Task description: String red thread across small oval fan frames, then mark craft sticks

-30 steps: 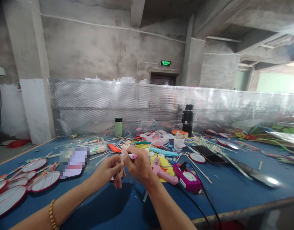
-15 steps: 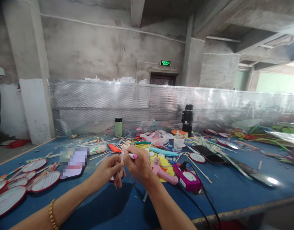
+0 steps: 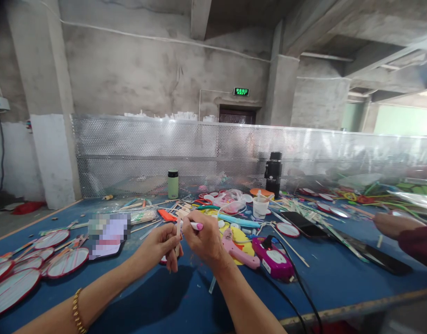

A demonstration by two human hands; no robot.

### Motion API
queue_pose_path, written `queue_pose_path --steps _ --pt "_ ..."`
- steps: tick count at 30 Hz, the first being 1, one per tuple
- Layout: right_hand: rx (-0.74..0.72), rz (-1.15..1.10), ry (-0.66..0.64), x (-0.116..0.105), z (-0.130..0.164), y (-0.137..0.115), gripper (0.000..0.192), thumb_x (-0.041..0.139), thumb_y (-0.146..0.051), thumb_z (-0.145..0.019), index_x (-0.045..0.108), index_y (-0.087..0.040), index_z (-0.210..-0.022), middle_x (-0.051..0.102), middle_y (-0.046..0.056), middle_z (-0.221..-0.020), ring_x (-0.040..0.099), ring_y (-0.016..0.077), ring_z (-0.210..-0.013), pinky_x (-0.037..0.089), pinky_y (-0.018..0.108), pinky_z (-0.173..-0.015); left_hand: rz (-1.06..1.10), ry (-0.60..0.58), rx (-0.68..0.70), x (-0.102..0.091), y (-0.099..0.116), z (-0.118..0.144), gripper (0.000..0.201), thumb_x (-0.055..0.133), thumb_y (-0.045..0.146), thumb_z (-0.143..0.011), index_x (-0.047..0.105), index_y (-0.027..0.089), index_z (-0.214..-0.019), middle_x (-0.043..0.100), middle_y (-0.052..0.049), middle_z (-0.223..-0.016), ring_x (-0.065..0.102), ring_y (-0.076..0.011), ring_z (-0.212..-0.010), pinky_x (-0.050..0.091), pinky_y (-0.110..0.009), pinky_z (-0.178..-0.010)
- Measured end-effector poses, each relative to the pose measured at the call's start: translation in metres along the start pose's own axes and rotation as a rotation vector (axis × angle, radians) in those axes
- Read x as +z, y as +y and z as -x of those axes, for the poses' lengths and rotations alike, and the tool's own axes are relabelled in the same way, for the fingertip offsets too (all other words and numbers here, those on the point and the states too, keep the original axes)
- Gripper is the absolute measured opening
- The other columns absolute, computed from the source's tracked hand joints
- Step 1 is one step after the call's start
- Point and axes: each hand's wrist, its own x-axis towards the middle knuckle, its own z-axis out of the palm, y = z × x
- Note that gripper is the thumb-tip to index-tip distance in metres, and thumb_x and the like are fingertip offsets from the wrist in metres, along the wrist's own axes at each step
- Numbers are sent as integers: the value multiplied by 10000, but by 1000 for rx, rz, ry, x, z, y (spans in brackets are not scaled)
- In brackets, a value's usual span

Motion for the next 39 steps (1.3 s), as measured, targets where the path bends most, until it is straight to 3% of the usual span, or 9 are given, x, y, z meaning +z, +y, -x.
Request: queue_pose_path --steps 12,17,23,39 --pt "-3 -19 -37 0 0 0 265 463 -212 -891 548 -178 -643 543 -19 -579 448 96 -524 330 232 -539 -15 -1 3 0 2 0 312 524 489 -856 436 206 -759 648 -26 -474 585 -146 -345 389 -201 -363" --pt "19 -33 12 1 0 1 264 474 -221 -898 549 -177 -649 538 -17 -587 440 99 -530 344 234 -550 -26 -4 2 1 1 1 342 529 521 -852 428 210 -754 642 -20 -478 603 -157 -362 399 -208 -370" --pt "20 -38 -21 0 0 0 244 468 -213 -897 576 -175 -682 598 5 -636 500 111 -574 374 237 -588 -27 -15 9 2 1 3 359 528 538 -854 422 208 -759 636 -15 -483 603 -154 -362 409 -211 -374" --pt "25 -19 27 0 0 0 253 470 -218 -897 560 -185 -663 560 -6 -603 467 112 -557 355 237 -555 -18 -19 -4 2 3 4 361 530 536 -854 429 205 -750 629 -19 -462 577 -143 -343 383 -201 -368"
